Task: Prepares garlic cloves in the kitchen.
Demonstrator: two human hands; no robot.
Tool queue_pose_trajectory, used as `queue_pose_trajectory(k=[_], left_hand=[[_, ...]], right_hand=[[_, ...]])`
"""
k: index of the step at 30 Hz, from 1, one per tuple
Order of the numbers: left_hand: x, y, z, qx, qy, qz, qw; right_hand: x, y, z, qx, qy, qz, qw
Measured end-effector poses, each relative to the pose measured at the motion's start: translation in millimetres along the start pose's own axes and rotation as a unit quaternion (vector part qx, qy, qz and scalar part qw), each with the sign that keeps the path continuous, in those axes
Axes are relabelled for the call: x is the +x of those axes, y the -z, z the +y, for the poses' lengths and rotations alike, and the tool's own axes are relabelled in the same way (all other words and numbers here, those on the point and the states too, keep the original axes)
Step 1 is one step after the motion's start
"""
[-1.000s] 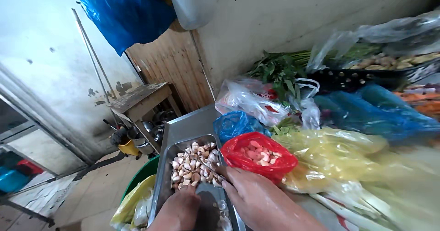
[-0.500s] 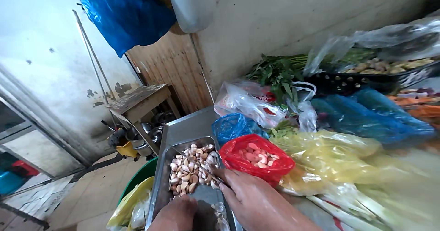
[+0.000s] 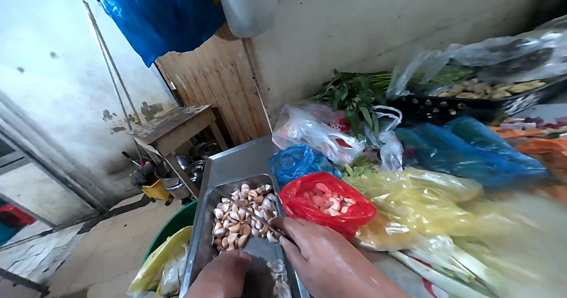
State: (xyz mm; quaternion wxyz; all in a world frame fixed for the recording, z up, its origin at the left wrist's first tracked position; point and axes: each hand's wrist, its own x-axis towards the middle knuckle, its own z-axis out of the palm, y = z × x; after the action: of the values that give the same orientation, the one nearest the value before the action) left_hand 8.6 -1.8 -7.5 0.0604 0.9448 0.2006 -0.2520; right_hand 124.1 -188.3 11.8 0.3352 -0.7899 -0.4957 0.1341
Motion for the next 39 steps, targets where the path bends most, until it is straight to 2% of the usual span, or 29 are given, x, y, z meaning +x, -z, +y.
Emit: queue_pose_trajectory(k=[8,13,20,29,35,39], left_hand=[[-1,3,-7,0.063,0.012,-0.045,0.997],[4,5,-16,0.001,-0.008,-0.05,0.999],[-7,11,-14,0.033,-0.035,-0.089,0.995],[-7,11,-12,-0.004,-0.076,-0.124,0.989],[-8,9,-22,0.019,-0.106,-0.173,0.979],[-12,17,-15,0.016,-0.103,-0.209,0.972]], right_hand=[[-1,-3,2,-0.005,0.013,0.017,1.0],[-1,-1,1,-0.007,0.004,0.002,1.0],[1,-3,2,-0.009,0.005,-0.002,1.0],[0,0,1,-0.004,-0.001,-0.018,1.0],[0,-1,1,-0.009,0.002,-0.015,1.0],[0,-3,1,-0.009,0.008,-0.01,1.0]])
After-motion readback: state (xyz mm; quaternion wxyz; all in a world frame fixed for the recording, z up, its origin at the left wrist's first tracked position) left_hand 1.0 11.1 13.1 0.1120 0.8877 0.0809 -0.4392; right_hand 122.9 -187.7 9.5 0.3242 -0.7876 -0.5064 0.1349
